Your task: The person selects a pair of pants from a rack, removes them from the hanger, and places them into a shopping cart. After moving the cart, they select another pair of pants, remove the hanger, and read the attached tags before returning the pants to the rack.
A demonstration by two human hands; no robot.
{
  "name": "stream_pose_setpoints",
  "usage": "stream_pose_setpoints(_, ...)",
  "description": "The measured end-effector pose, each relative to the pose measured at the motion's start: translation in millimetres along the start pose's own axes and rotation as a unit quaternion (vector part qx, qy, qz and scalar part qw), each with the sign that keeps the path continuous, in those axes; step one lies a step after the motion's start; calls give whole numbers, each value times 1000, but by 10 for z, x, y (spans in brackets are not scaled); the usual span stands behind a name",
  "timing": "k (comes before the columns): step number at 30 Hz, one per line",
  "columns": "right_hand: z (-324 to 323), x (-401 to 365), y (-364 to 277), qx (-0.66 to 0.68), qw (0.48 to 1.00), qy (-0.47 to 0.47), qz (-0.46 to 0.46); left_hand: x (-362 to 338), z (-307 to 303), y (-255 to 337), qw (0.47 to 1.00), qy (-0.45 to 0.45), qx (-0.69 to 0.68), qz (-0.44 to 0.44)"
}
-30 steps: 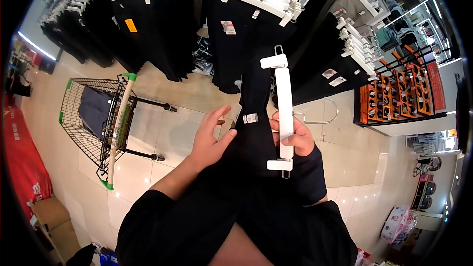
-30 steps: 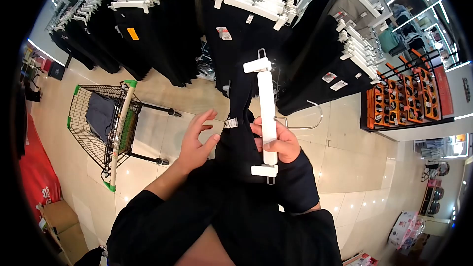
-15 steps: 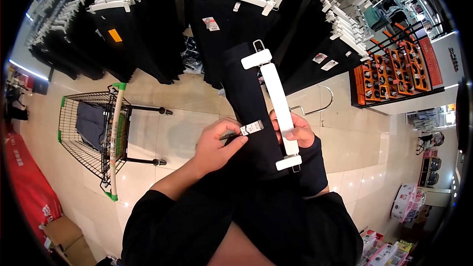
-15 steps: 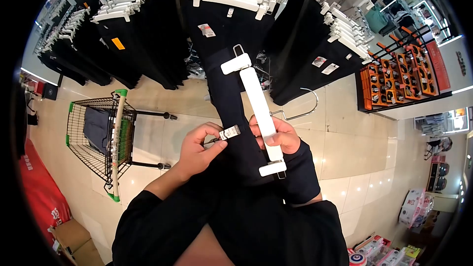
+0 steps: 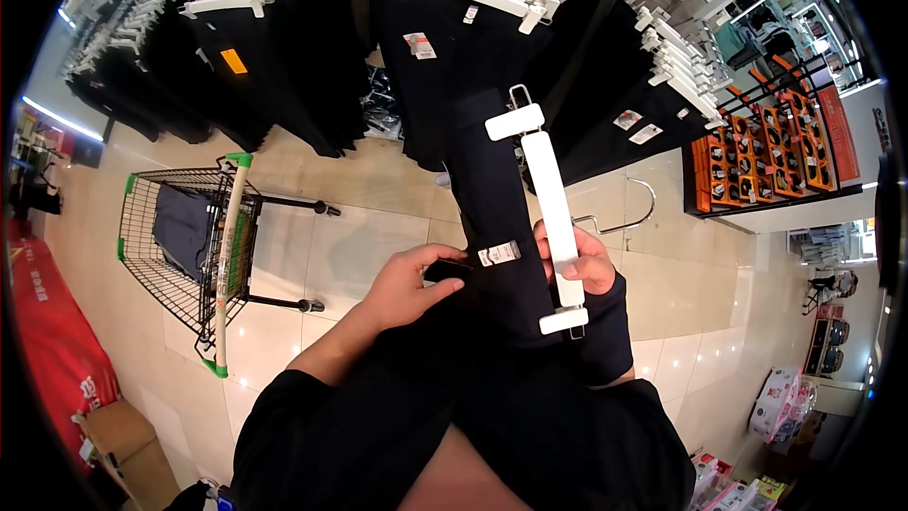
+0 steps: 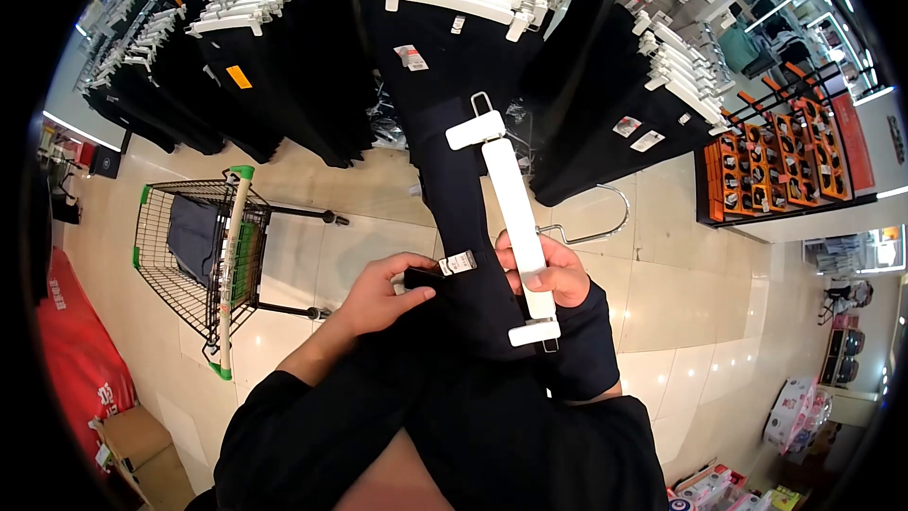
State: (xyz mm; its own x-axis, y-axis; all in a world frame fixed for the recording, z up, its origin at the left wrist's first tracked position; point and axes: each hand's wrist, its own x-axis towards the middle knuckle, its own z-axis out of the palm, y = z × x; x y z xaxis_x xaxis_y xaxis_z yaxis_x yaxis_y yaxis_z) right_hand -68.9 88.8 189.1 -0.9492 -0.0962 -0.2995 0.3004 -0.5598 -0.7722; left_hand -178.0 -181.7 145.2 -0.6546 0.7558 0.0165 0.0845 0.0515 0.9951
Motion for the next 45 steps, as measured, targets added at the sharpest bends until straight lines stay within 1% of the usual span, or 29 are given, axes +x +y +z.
stream_pose_setpoints(1, 36, 8, -24, -6, 1000, 6, -3, -32, -33, -12, 1000, 4, 2, -1)
stream_pose_setpoints(3, -26, 14, -33, -29, 999, 13, -2, -98, -95, -32, 985, -11, -68, -159)
stream_pose_setpoints(4, -44, 14, -29, -22, 1000, 20, -1, -120, -132, -27, 974, -23, -112, -194)
stream_pose_setpoints(5, -81, 10, -20, -29, 999, 37, -13, -143, -132, -55, 974, -20, -113, -198)
stream_pose_setpoints(7, -121, 31, -15, 3, 999, 31, -27, -175, -142, -112, 959, 6, -233, -160)
stream_pose_setpoints(8, -169, 56, 5, 15, 999, 15, -46, -189, -159, -108, 959, 10, -233, -160)
stream_pose_setpoints(9, -126, 56, -9, 46, 998, 21, -41, -196, -179, -73, 956, 5, -234, -175)
stream_pose_setpoints(11, -87, 97, -34, 70, 996, -6, -57, -200, -191, -51, 954, 4, -235, -188)
stream_pose_setpoints(13, -148, 104, -15, 50, 997, -6, -51, -194, -168, -56, 956, 24, -242, -164)
stream_pose_setpoints(15, -167, 100, 13, 31, 998, -6, -46, -186, -159, -63, 954, 27, -250, -163)
stream_pose_setpoints(17, -175, 95, 35, 21, 999, 20, -39, -164, -147, -38, 952, 28, -256, -163)
stream_pose_setpoints(19, -261, 109, 94, 42, 998, 2, -39, -153, -122, 17, 935, 39, -303, -180)
stream_pose_setpoints(21, -295, 96, 125, 66, 997, -16, -40, -150, -87, 48, 928, 43, -320, -186)
stream_pose_setpoints(23, -269, 49, 118, 65, 997, 24, -38, -123, -44, 105, 923, 42, -332, -192)
stream_pose_setpoints(25, -412, -16, 185, 72, 996, 22, -52, -80, 49, 183, 896, 46, -386, -214)
stream_pose_setpoints(26, -479, -71, 208, 73, 995, 22, -62, -59, 95, 187, 898, 41, -381, -217)
stream_pose_setpoints(27, -511, -133, 206, 78, 994, 26, -68, -30, 141, 179, 888, 26, -402, -221)
stream_pose_setpoints(28, -531, -194, 188, 71, 994, 43, -68, 11, 191, 194, 878, 12, -423, -224)
stream_pose_setpoints(29, -563, -245, 171, 63, 994, 60, -69, 57, 247, 231, 881, 5, -417, -225)
stream_pose_setpoints(31, -662, -343, 167, 82, 991, 67, -82, 139, 375, 335, 857, -16, -453, -245)
stream_pose_setpoints(35, -912, -535, 174, 114, 985, 88, -96, 295, 652, 294, 854, -65, -455, -242)
stream_pose_setpoints(37, -1025, -617, 137, 127, 983, 74, -110, 388, 772, 312, 829, -114, -488, -247)
stream_pose_setpoints(38, -1131, -657, 159, 122, 984, 70, -109, 417, 822, 321, 826, -128, -483, -259)
stream_pose_setpoints(41, -1292, -739, 138, 113, 986, 66, -107, 477, 984, 360, 821, -138, -490, -258)
stream_pose_setpoints(42, -1350, -758, 151, 105, 987, 69, -101, 477, 1029, 328, 815, -153, -506, -235)
stream_pose_setpoints(45, -1487, -776, 175, 100, 989, 61, -86, 437, 1168, 274, 826, -139, -505, -209)
